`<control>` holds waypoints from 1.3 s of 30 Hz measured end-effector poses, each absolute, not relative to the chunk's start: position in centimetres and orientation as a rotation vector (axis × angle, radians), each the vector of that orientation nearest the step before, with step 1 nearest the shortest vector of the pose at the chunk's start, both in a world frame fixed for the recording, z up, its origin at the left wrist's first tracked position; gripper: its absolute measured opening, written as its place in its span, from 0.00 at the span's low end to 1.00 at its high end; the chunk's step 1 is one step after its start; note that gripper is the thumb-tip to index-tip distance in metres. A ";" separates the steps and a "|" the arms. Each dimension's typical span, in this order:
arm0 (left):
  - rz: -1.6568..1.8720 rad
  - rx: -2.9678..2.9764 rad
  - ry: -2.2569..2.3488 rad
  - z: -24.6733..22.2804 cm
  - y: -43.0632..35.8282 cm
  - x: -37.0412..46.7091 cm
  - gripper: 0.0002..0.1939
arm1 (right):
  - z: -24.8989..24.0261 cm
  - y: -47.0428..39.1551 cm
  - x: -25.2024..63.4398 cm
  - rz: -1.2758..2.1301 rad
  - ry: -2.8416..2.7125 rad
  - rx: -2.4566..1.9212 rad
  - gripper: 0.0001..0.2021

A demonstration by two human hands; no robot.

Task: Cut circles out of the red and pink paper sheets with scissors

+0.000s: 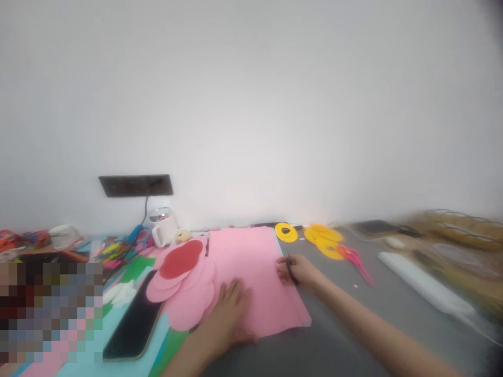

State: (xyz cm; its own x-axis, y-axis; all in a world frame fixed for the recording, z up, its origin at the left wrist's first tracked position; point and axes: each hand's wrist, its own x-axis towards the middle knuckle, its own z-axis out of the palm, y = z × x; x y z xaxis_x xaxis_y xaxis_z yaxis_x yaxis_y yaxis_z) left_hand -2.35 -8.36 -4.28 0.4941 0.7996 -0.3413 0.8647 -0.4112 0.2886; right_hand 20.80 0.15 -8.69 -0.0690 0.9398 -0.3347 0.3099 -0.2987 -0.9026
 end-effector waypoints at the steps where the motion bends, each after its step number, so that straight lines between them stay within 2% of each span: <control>1: -0.200 2.313 1.386 -4.3 -8.5 -2.3 0.47 | -8.6 0.1 20.6 1.370 -1.376 -1.647 0.15; 4: -0.205 2.308 1.395 -4.8 -8.6 -2.1 0.49 | -8.2 -0.2 19.7 1.251 -1.484 -1.722 0.15; 6: -0.242 2.332 1.380 -5.3 -8.5 -2.0 0.54 | -7.9 -0.5 19.3 1.124 -1.567 -1.768 0.15; 9: -0.298 2.367 1.377 -5.9 -8.3 -1.9 0.61 | -7.0 -1.1 19.3 0.873 -1.675 -1.810 0.08; 11: -0.294 2.378 1.374 -6.1 -8.3 -1.8 0.59 | -6.1 -1.4 19.7 0.692 -1.728 -1.801 0.04; 15: -0.240 2.375 1.346 -6.0 -8.5 -1.8 0.53 | -4.7 -1.9 20.4 0.471 -1.782 -1.737 0.11; 27: -0.076 2.410 1.307 -7.6 -8.8 -2.5 0.44 | -6.2 -1.7 22.3 0.435 -1.620 -1.653 0.06; 32: 0.032 2.410 1.281 -8.5 -8.7 -2.8 0.45 | -3.8 -1.0 24.3 0.455 -1.442 -1.534 0.02; 39: -0.008 2.430 1.354 -8.1 -8.3 -2.6 0.43 | 1.1 -1.0 27.7 0.450 -1.008 -1.254 0.08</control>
